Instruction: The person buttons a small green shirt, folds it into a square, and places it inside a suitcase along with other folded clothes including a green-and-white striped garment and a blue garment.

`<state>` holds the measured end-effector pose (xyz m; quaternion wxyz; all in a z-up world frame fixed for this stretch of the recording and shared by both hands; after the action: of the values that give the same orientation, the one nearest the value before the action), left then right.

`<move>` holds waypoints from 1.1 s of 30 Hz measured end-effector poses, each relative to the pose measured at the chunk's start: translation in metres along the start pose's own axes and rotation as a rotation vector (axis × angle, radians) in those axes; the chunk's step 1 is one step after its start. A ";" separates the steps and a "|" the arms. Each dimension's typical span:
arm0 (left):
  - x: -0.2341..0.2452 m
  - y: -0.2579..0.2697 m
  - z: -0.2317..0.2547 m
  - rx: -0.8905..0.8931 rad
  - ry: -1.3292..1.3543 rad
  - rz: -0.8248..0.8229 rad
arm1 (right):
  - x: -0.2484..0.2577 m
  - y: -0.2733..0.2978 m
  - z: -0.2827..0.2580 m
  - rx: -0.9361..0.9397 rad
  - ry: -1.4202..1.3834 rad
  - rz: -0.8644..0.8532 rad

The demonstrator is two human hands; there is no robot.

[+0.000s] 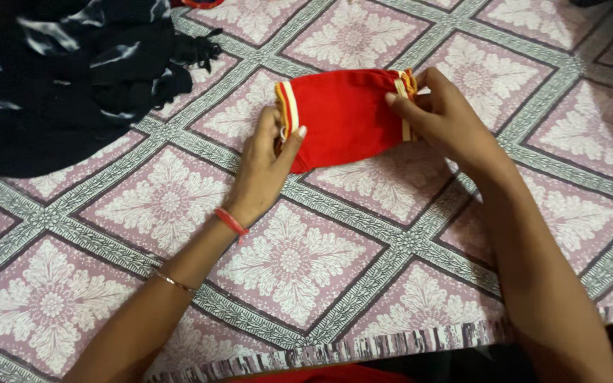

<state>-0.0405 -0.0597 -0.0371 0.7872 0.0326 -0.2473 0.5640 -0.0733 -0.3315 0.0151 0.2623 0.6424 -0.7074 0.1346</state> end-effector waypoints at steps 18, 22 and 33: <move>-0.127 -0.061 0.055 -0.187 0.462 -0.091 | 0.105 -0.011 0.065 0.233 -0.714 0.385; -0.166 -0.079 0.082 -0.250 0.474 -0.076 | 0.138 0.001 0.079 0.376 -0.895 0.443; -0.288 -0.122 0.164 -0.281 0.538 -0.254 | 0.268 0.052 0.140 0.431 -0.615 0.802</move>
<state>-0.0577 -0.4087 0.0117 0.8852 -0.1959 -0.0998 0.4099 -0.1622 -0.6227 0.0531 -0.1659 0.3715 -0.8972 0.1718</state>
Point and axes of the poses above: each hand's wrist, its own y-axis away from the middle knuckle, its own x-axis out of the back of the hand, z = x × y, the point moved 1 cm from there along -y, towards the middle knuckle, and after that the axes turned 1 degree about -x, right-handed, at the moved point
